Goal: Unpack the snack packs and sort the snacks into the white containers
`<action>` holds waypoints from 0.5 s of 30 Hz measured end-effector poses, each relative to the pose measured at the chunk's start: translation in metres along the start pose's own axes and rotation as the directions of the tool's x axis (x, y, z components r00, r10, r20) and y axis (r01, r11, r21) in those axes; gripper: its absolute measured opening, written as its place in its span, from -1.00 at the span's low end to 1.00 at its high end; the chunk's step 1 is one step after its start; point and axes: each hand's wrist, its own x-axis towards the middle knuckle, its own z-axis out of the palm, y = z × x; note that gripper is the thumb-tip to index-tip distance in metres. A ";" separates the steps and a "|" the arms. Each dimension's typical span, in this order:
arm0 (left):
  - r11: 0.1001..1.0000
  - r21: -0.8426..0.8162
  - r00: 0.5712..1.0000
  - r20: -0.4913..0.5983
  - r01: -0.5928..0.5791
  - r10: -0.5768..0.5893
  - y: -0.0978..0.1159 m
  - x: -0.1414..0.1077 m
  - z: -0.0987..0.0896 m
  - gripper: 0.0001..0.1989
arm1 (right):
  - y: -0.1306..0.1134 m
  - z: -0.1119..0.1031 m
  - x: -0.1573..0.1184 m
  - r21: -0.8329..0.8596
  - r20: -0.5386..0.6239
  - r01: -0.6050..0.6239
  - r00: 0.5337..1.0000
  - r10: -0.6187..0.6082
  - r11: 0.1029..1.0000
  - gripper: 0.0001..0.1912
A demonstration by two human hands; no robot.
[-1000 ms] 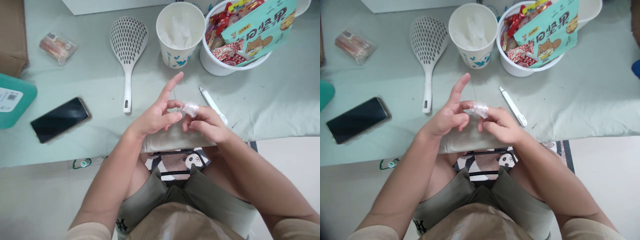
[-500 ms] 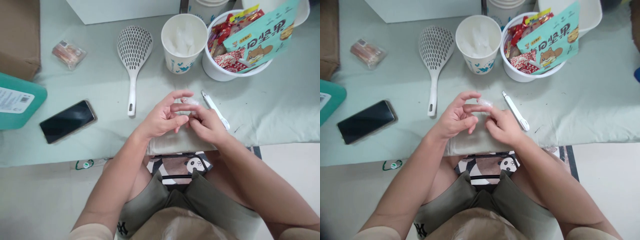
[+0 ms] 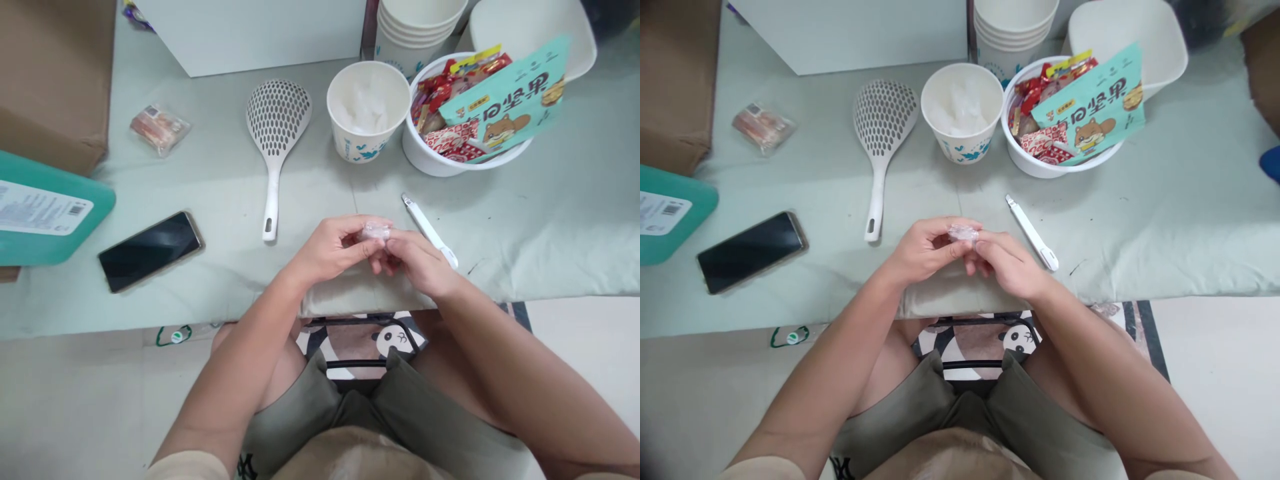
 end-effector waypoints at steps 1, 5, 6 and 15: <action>1.000 0.020 1.000 -0.023 0.006 -0.006 0.000 0.001 0.000 -0.64 | -0.001 0.001 0.000 -0.039 -0.017 0.009 1.000 -0.009 0.999 -0.61; 0.988 0.143 0.974 -0.225 0.057 -0.023 0.003 0.003 -0.004 -0.49 | 0.001 0.002 0.000 -0.153 -0.226 0.066 0.969 -0.099 0.986 -0.73; 0.987 0.146 0.962 -0.271 0.073 -0.031 0.004 0.003 -0.006 -0.47 | 0.002 0.001 0.000 -0.187 -0.317 0.084 0.938 -0.141 0.979 -0.79; 0.966 0.119 0.946 -0.258 0.231 -0.194 0.005 0.004 -0.007 -0.38 | 0.007 0.006 0.009 -0.548 -0.231 0.361 0.801 -0.552 0.755 -0.85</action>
